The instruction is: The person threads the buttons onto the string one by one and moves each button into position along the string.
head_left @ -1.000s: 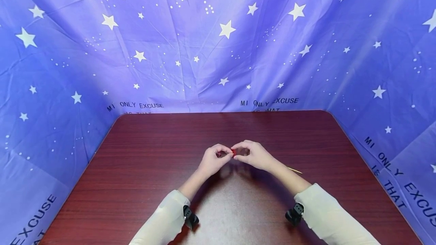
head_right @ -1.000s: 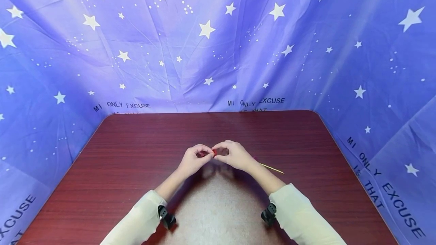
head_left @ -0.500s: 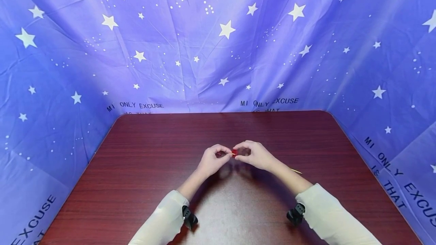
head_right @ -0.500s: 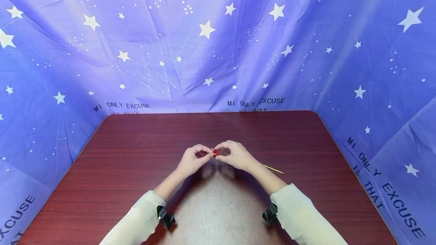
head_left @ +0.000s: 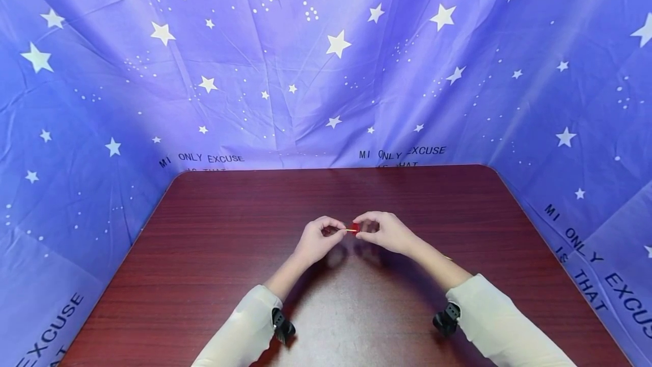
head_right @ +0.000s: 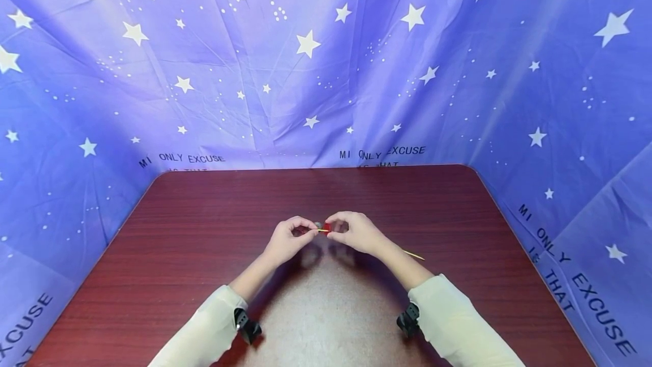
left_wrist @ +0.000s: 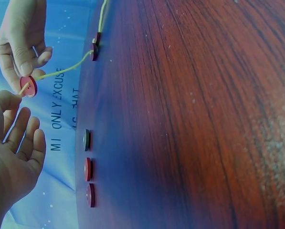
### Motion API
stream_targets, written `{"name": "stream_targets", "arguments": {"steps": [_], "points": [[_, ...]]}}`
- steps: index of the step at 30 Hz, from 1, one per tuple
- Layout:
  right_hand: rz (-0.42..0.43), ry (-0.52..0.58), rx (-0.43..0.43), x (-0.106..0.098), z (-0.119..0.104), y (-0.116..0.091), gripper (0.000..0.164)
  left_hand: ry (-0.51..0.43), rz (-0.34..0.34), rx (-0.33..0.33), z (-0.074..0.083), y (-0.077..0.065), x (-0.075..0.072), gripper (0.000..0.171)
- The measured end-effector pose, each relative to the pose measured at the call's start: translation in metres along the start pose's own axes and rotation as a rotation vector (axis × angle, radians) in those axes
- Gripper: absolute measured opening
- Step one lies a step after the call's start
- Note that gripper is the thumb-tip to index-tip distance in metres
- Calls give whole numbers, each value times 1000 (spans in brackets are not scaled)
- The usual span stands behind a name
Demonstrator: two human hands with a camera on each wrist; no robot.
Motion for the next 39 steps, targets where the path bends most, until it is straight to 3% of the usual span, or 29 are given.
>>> {"name": "stream_targets", "arguments": {"steps": [39], "points": [[-32,-42,72,-7,20,-14,29,-16,-26,-19,-3,0,-2,5]]}}
Point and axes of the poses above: each hand's wrist, its own y-axis towards the middle knuckle, its own x-axis out of the palm, z = x × y, the point moved 3 cm from there along y, towards the middle knuckle, and after that the axes turned 13 degrees about -y, right-handed, at the moved point
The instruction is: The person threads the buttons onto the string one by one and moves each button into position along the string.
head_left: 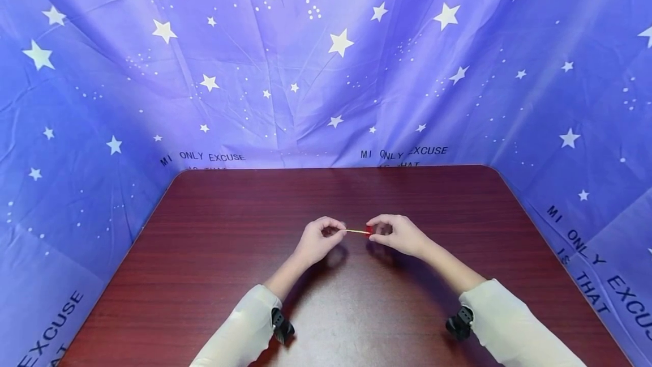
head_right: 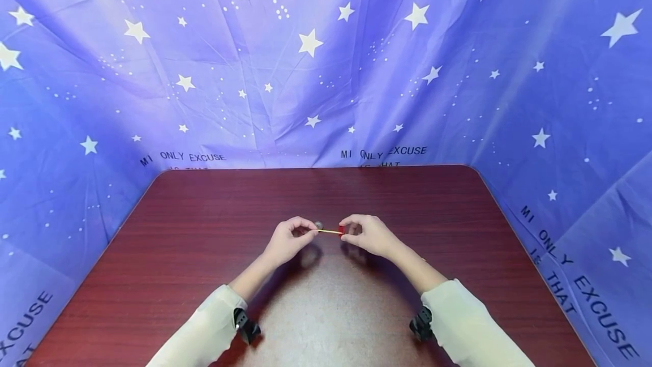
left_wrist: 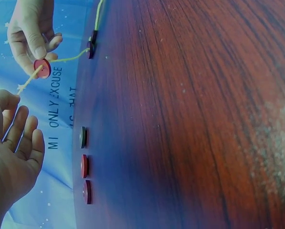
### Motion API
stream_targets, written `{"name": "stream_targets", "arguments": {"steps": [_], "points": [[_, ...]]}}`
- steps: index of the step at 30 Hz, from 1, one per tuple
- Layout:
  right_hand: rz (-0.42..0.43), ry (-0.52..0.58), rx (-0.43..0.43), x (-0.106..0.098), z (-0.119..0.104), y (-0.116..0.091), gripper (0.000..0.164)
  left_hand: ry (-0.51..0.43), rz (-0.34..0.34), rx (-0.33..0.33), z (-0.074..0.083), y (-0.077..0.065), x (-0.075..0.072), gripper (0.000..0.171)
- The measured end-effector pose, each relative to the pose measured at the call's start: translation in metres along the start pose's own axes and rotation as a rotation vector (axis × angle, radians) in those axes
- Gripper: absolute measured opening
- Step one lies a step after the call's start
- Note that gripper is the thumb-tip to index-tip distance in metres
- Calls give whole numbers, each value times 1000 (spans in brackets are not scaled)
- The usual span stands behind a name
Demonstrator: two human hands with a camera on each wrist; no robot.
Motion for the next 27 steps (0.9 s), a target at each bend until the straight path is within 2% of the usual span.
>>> {"name": "stream_targets", "arguments": {"steps": [14,21,27], "points": [[5,25,8,-1,9,-4,27,-2,-16,-34,1,-2,-1,5],[13,22,20,-2,12,-5,26,5,-24,-13,1,-3,-2,6],[15,20,26,-4,13,-6,26,3,-11,-26,1,-5,-3,4]]}}
Point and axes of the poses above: each hand's wrist, its own y-axis towards the middle knuckle, its own x-axis out of the palm, z = x × y, the point moved 3 cm from there along y, towards the middle knuckle, and after that the axes turned 13 degrees about -y, right-handed, at the moved point
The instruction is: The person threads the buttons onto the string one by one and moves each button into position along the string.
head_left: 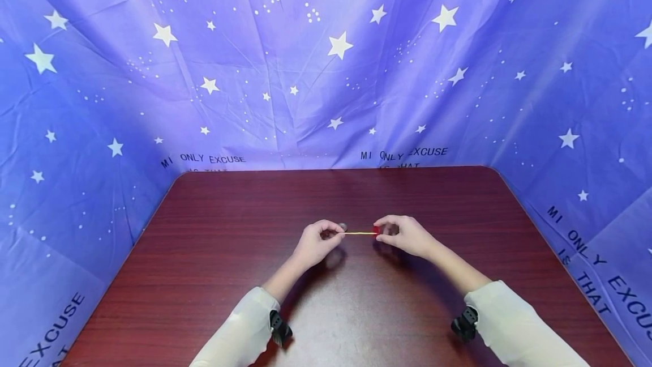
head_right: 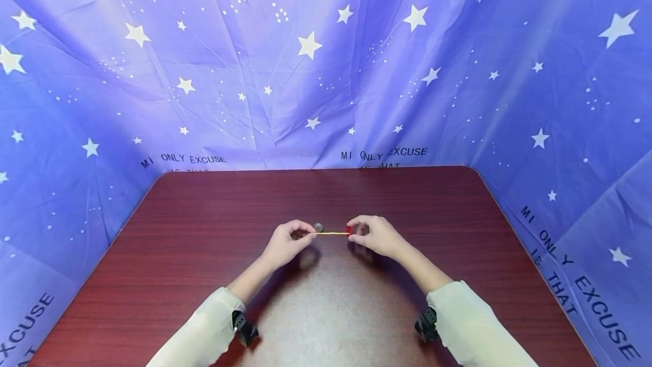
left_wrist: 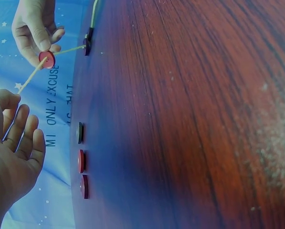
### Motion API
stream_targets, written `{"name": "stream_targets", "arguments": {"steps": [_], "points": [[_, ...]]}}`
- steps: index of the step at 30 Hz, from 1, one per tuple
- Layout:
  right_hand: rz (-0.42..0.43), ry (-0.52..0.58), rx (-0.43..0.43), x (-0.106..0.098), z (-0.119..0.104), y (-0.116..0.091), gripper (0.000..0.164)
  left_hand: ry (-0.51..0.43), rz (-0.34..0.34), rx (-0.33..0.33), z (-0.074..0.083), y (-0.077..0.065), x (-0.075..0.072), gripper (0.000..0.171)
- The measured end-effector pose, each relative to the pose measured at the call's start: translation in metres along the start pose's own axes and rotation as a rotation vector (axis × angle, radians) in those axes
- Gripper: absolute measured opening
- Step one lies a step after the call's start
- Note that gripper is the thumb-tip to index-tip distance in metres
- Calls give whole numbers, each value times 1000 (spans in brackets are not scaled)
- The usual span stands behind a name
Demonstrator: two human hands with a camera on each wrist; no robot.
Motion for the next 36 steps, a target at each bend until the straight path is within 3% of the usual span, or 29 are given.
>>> {"name": "stream_targets", "arguments": {"steps": [7,14,17,24,36], "points": [[5,-9,11,0,2,-1,27,16,7,-28,2,-1,2,6],[5,-19,30,0,6,-1,26,6,-16,-15,37,-10,1,6],[5,-11,34,0,6,-1,26,9,-20,-29,32,-10,0,6],[8,-7,38,1,9,0,26,14,-4,-44,-3,-3,0,7],[17,-14,43,3,15,0,27,-9,-2,-39,-4,-4,0,4]]}}
Point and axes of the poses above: each hand's wrist, its own y-axis towards the middle knuckle, its own x-axis out of the palm, z = x × y, the point moved 3 cm from there along y, towards the middle knuckle, and after that the axes turned 13 degrees about -y, right-handed, at the moved point
